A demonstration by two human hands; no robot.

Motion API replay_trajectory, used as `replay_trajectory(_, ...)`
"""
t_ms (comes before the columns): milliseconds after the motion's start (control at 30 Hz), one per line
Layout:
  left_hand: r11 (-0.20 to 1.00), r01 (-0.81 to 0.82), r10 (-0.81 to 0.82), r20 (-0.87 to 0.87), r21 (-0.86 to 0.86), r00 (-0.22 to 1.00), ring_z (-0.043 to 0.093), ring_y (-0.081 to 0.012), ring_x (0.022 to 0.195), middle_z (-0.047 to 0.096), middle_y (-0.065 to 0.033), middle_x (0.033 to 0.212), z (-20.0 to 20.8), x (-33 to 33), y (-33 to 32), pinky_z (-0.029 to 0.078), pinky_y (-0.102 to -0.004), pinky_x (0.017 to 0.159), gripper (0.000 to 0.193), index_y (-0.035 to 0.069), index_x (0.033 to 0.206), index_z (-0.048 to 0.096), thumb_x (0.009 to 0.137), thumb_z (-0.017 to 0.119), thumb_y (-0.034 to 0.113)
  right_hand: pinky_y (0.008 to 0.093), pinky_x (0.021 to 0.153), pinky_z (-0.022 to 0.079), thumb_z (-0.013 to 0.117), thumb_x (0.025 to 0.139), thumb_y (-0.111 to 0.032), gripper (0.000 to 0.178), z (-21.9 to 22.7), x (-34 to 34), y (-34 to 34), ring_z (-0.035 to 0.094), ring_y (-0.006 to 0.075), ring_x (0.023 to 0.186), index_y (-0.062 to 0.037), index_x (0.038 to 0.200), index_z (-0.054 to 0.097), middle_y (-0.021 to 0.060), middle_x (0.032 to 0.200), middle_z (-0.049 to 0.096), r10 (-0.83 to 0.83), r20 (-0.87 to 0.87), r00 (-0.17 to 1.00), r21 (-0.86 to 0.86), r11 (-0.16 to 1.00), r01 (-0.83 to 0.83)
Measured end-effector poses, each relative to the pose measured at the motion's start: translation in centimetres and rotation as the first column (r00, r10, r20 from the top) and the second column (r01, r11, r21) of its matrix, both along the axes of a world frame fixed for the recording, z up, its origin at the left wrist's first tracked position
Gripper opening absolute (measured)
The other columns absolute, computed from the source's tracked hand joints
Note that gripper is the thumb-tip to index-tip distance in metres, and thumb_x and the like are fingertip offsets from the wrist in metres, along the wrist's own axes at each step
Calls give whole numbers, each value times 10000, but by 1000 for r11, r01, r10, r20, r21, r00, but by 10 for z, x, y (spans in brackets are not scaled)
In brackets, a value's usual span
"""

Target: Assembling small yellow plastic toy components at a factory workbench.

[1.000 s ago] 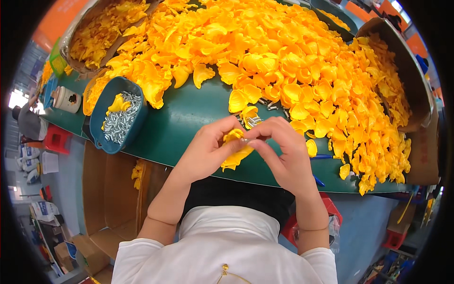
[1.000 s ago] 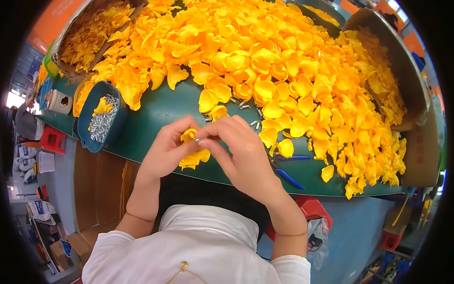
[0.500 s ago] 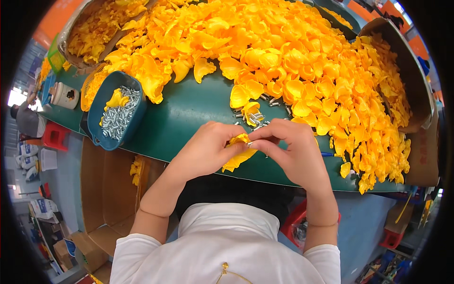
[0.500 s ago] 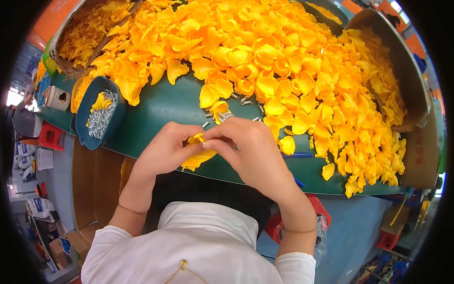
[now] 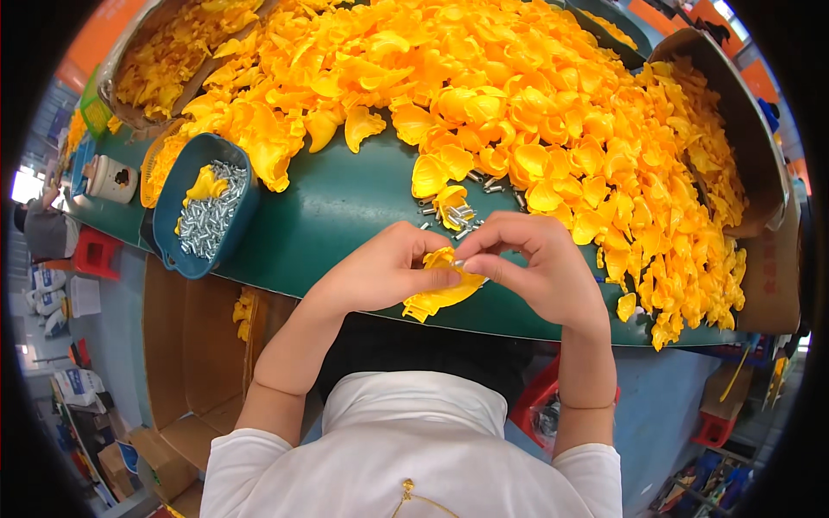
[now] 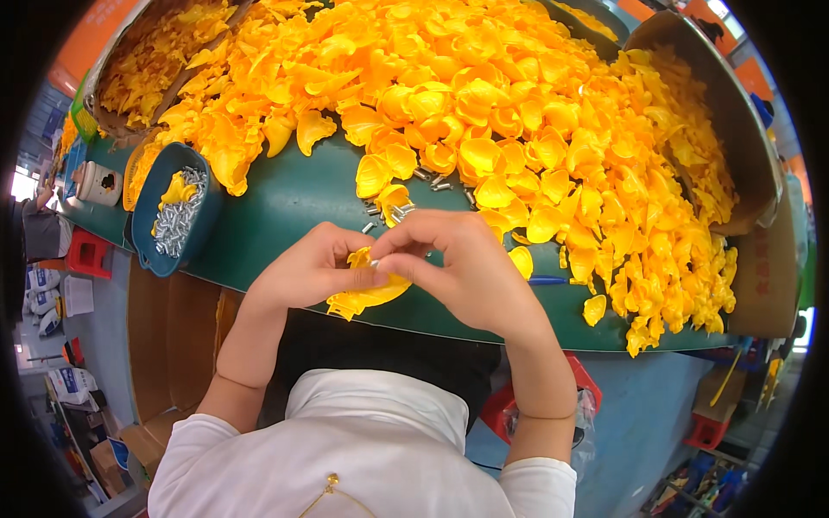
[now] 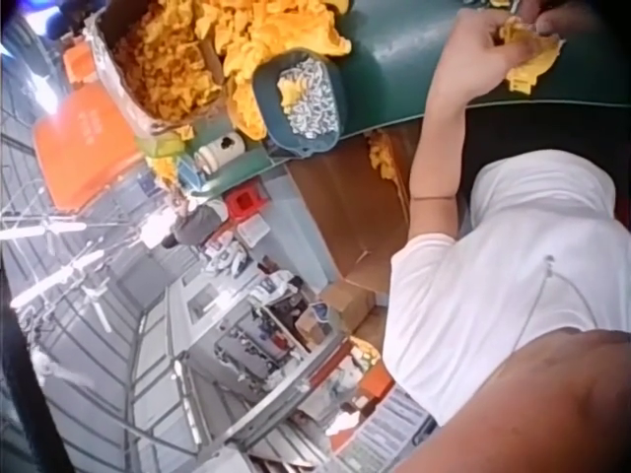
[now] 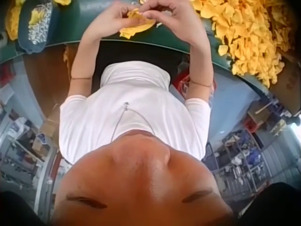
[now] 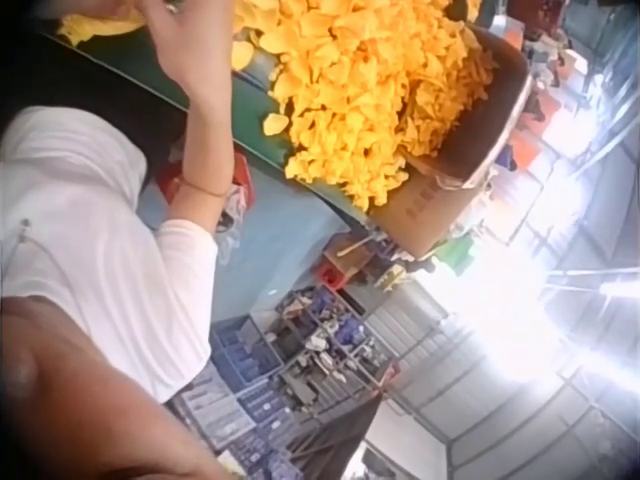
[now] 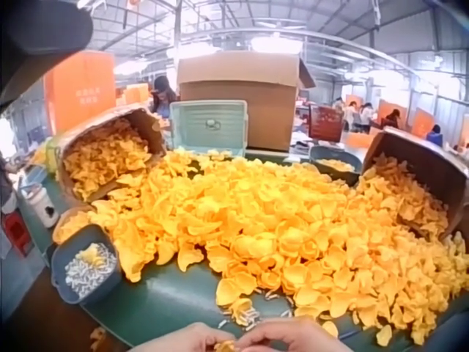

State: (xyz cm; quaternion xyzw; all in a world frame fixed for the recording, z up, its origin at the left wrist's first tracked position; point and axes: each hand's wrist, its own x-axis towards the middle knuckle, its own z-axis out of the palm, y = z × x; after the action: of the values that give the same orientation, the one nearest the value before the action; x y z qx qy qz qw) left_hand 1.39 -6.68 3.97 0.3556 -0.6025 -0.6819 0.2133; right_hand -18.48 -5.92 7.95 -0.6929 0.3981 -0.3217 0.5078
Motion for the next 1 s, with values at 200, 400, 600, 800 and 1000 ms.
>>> replay_trajectory(200,991,3,16,133,-137,991,425,-37,578,503,12,596,0,-4,-4,355,-238,499,194,-24,813,603,807,648,164,261,645,465,647,771,-25,73,-1,-2,4,603,174,706,1,839,643,77,770,619,-33,-46,998,-90,996,28)
replay_trajectory(400,995,-9,16,73,-95,997,444,-31,596,539,22,626,-2,0,2,382,-223,523,189,-24,821,613,817,647,162,308,650,467,637,791,-78,108,-11,-3,8,601,250,756,-35,889,646,99,802,620,-37,-113,993,-256,967,7)
replay_trajectory(600,983,179,-182,196,30,964,480,-17,661,599,22,727,11,4,3,407,-197,572,179,-35,901,631,803,672,108,305,658,484,629,799,-79,106,-12,-5,13,617,236,734,-20,887,638,102,802,628,31,-187,982,-133,990,-57)
replay_trajectory(800,969,230,-195,287,-93,938,433,-47,550,538,8,599,8,8,-2,380,-244,500,215,-21,856,621,829,644,191,319,620,478,646,796,-113,127,-27,5,33,605,245,713,-26,888,637,99,789,627,-114,-205,972,-252,966,60)
replay_trajectory(1000,936,326,-277,291,-135,916,438,-74,547,537,-8,610,7,12,-4,389,-258,519,227,-21,870,610,833,622,204,320,613,467,640,803,-102,124,-25,5,36,605,241,720,-27,901,635,96,804,631,-86,-146,986,-200,978,56)
